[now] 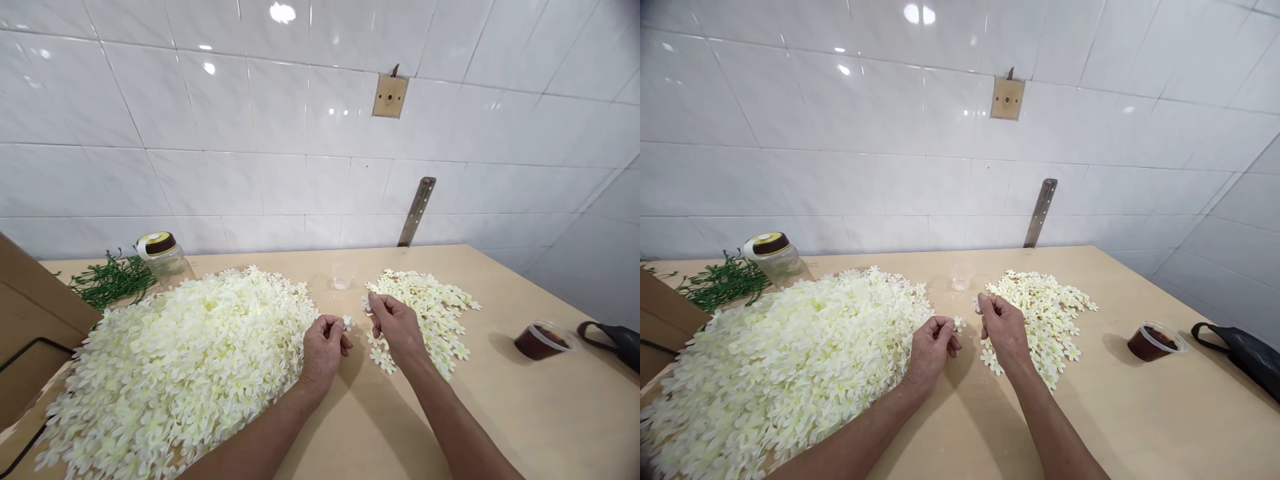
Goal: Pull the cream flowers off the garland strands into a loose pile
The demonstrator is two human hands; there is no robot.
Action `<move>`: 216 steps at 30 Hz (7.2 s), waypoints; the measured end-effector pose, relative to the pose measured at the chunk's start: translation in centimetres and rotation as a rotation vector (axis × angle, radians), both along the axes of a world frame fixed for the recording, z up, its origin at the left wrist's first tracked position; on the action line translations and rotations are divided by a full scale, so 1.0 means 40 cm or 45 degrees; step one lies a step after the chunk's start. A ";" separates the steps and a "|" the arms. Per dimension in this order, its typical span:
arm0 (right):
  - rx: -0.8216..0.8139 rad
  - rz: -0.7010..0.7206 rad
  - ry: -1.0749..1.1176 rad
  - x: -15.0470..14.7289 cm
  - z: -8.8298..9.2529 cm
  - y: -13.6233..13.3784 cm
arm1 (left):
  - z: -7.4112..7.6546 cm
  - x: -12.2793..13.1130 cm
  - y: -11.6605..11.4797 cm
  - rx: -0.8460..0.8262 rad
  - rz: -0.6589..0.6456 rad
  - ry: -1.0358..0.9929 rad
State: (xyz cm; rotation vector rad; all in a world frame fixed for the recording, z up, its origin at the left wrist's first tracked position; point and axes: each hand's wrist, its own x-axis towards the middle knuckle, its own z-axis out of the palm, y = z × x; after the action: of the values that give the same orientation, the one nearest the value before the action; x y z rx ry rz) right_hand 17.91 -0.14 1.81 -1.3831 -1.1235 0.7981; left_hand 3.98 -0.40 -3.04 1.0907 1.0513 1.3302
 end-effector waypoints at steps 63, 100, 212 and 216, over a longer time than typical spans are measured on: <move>-0.156 0.469 -0.206 -0.020 -0.025 -0.005 | 0.025 -0.003 -0.004 -0.034 -0.081 -0.088; -0.188 0.499 0.051 -0.030 -0.035 -0.001 | 0.025 -0.005 -0.002 -0.076 0.032 -0.131; -0.094 0.217 -0.401 -0.033 -0.029 -0.005 | 0.020 -0.017 0.016 -0.168 -0.122 -0.228; -0.198 0.243 -0.242 -0.026 -0.032 0.001 | 0.017 -0.018 0.018 -0.158 -0.125 -0.232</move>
State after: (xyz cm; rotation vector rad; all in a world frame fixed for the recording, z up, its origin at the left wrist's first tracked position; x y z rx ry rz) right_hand 16.89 -0.12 0.53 -1.5216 -1.3809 0.9209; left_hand 3.27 0.30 -2.34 0.8998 0.9213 1.2432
